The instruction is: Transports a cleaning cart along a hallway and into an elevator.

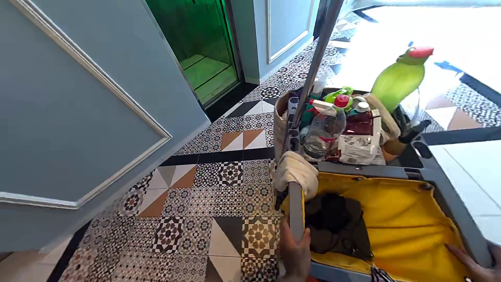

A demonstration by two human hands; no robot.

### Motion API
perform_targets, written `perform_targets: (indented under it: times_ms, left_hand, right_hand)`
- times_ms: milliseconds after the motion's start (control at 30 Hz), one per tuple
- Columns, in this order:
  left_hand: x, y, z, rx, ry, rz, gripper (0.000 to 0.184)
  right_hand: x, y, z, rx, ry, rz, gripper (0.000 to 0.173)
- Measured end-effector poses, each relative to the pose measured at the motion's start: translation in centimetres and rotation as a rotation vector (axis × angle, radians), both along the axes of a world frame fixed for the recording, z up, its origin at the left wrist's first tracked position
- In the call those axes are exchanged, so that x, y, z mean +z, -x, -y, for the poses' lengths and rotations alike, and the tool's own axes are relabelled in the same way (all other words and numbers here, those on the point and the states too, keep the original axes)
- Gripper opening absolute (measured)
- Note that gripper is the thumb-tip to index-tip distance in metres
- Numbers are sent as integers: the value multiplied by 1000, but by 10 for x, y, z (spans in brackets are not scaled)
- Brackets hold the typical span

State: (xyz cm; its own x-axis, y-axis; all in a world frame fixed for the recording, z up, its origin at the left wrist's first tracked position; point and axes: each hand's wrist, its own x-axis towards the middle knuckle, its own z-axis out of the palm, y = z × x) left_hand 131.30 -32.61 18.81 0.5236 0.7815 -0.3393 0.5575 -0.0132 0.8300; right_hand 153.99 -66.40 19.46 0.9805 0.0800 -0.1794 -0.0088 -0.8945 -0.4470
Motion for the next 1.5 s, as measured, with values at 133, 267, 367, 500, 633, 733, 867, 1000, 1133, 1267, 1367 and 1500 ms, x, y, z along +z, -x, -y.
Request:
perform_targets:
  times_ms: [133, 267, 367, 500, 633, 733, 867, 1000, 1133, 1267, 1367, 1500]
  left_hand:
    - [-5, -120, -17, 99, -59, -44, 72]
    - [-14, -233, -45, 232, -119, 38, 71]
    - [-16, -311, -79, 333, -101, 48, 72]
    - [-18, -414, -145, 437, -99, 67, 73]
    - [-20, -502, -229, 517, -118, 48, 73]
    - [-18, -565, -300, 570, -137, 20, 72]
    - [-17, -638, -404, 650, -186, 11, 71]
    - [-18, -692, -518, 707, -211, 16, 70]
    - [-15, -735, -636, 743, -227, -81, 67]
    - [-13, -771, -756, 797, -236, -198, 67]
    - [-9, -797, -842, 834, -213, -261, 66]
    - [-12, -830, -949, 877, -215, -278, 61]
  right_hand:
    - [-2, -157, -44, 90, 49, 6, 78]
    - [-7, -308, -110, 174, 99, 56, 71]
    - [-11, -409, -171, 252, 89, 62, 72]
    - [-17, -538, -270, 320, 97, 63, 74]
    - [-15, -646, -388, 437, 55, 64, 72]
    - [-10, -719, -483, 506, 44, 33, 74]
    - [-7, -801, -619, 593, 23, 25, 69]
    - [-4, -862, -755, 658, 15, -2, 72]
    - [-1, -907, -892, 701, 10, 3, 70]
    - [1, -942, -1026, 741, 14, -14, 72]
    - [2, -968, -1120, 788, -4, -35, 70]
    - [-5, -1004, -1241, 827, -53, -54, 69]
